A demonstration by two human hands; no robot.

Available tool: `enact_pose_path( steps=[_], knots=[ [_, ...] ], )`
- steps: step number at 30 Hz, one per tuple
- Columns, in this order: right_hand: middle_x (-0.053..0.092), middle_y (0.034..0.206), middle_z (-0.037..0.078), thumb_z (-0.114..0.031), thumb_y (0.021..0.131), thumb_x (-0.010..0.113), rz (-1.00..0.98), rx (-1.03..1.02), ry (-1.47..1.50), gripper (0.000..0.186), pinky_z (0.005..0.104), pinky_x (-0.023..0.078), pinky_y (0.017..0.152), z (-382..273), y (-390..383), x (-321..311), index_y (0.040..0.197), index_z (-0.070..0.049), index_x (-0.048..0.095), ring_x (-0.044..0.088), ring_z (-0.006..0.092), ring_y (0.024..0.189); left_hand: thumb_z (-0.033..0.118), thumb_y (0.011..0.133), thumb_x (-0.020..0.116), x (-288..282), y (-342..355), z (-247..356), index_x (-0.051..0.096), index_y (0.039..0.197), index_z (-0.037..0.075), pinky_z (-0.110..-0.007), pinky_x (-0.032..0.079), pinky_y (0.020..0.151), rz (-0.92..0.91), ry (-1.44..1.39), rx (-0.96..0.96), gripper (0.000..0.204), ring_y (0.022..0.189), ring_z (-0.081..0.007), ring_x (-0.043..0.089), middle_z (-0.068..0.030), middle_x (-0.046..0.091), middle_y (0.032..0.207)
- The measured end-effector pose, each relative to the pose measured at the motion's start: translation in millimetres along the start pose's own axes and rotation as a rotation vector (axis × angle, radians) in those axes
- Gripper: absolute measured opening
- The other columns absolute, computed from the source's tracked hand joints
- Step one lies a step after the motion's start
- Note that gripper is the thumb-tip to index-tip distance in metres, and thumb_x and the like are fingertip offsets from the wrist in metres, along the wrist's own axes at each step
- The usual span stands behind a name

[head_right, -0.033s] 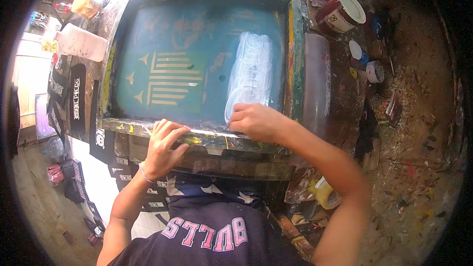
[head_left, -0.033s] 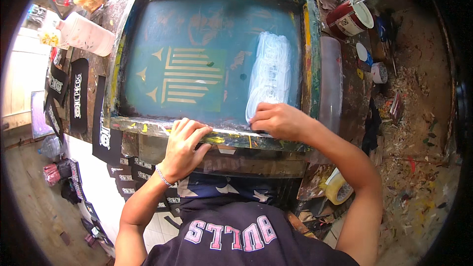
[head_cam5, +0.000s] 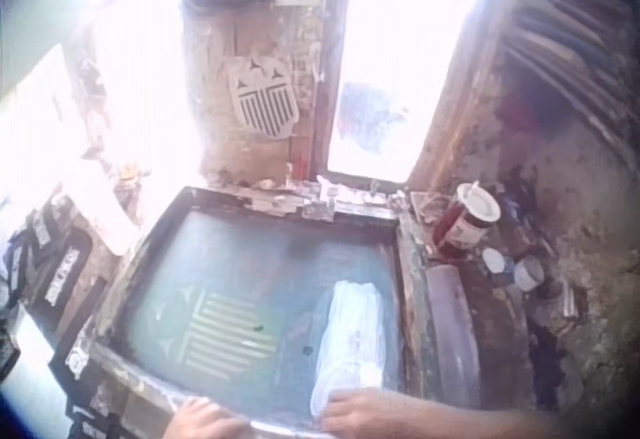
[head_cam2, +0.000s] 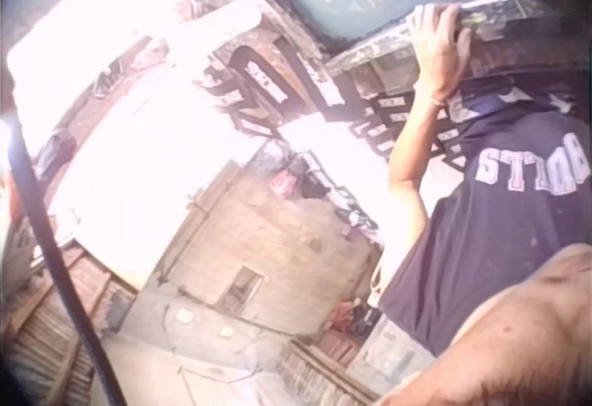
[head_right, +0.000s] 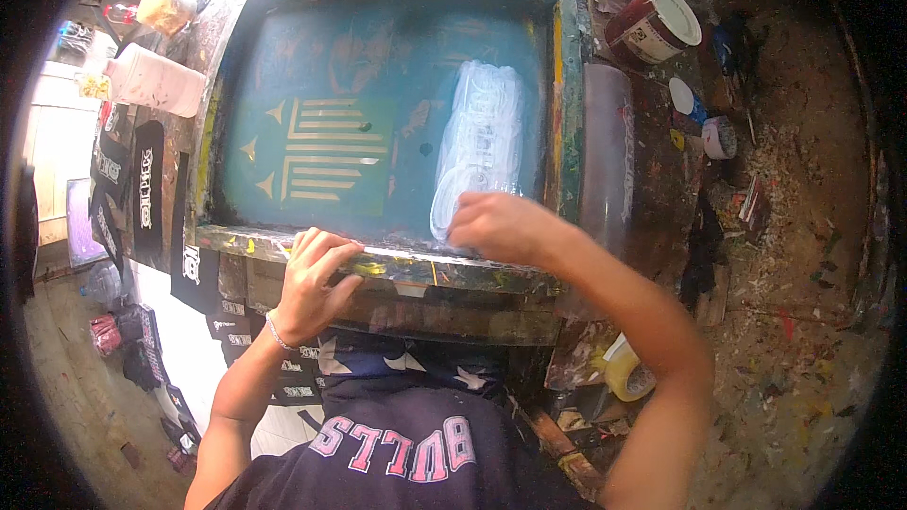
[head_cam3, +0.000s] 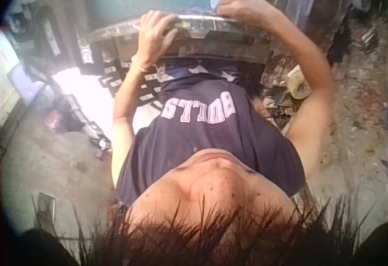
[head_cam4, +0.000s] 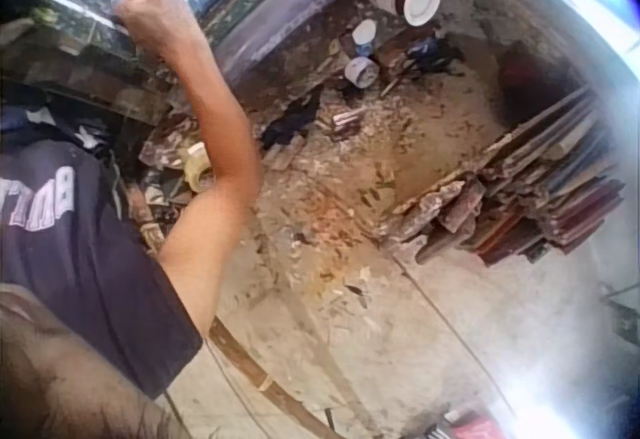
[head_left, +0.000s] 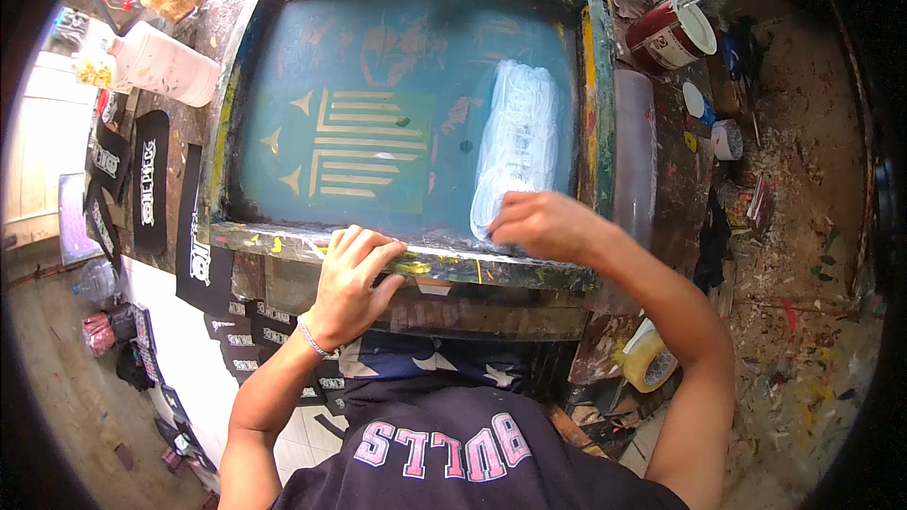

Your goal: The person performs screen printing on black fabric pieces. They place each fabric under a screen, apply white ink with a squeegee, and pull the squeegee across to transfer the design. Finished pieces are stacked to the side.

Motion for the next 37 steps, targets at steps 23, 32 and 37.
enact_pose_path(
  steps=[23, 32, 37],
  knots=[
    [0.071, 0.111, 0.014, 0.007, 0.086, 0.069, 0.578, 0.640, 0.315, 0.020, 0.0330, 0.059, 0.084, 24.1, -41.0, -49.6, 0.103, 0.001, 0.076, 0.073, 0.0287, 0.100, 0.004, 0.071, 0.081, 1.4, -1.3, -3.6, 0.070, 0.114, 0.004, -0.044, 0.045, 0.093, 0.022, -0.020, -0.004, 0.044, 0.101, -0.0316, 0.059, -0.0100, 0.067, 0.106],
    [0.063, 0.121, 0.015, -0.011, 0.088, 0.074, 0.150, 0.390, -0.199, 0.027, 0.0423, 0.054, 0.091, 4.6, -30.4, -34.1, 0.111, 0.001, 0.066, 0.065, 0.0347, 0.106, 0.005, 0.071, 0.082, 1.1, -0.4, -3.1, 0.070, 0.113, 0.005, -0.043, 0.045, 0.092, 0.038, -0.022, 0.003, 0.043, 0.101, -0.0315, 0.059, -0.0094, 0.066, 0.104],
    [0.065, 0.116, 0.016, -0.009, 0.091, 0.071, 0.054, 0.377, -0.317, 0.026, 0.0400, 0.054, 0.090, 22.4, -21.9, -8.8, 0.116, -0.003, 0.067, 0.066, 0.0322, 0.104, 0.006, 0.073, 0.082, 0.9, -0.9, -3.0, 0.070, 0.114, 0.006, -0.044, 0.045, 0.093, 0.025, -0.022, -0.003, 0.043, 0.102, -0.0310, 0.059, -0.0096, 0.066, 0.106]
  ],
)
Point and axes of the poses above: each hand's wrist, its own y-axis towards the middle knuckle, its own x-axis out of the palm, z = x × y, the point moved 8 cm from there along y, towards the middle knuckle
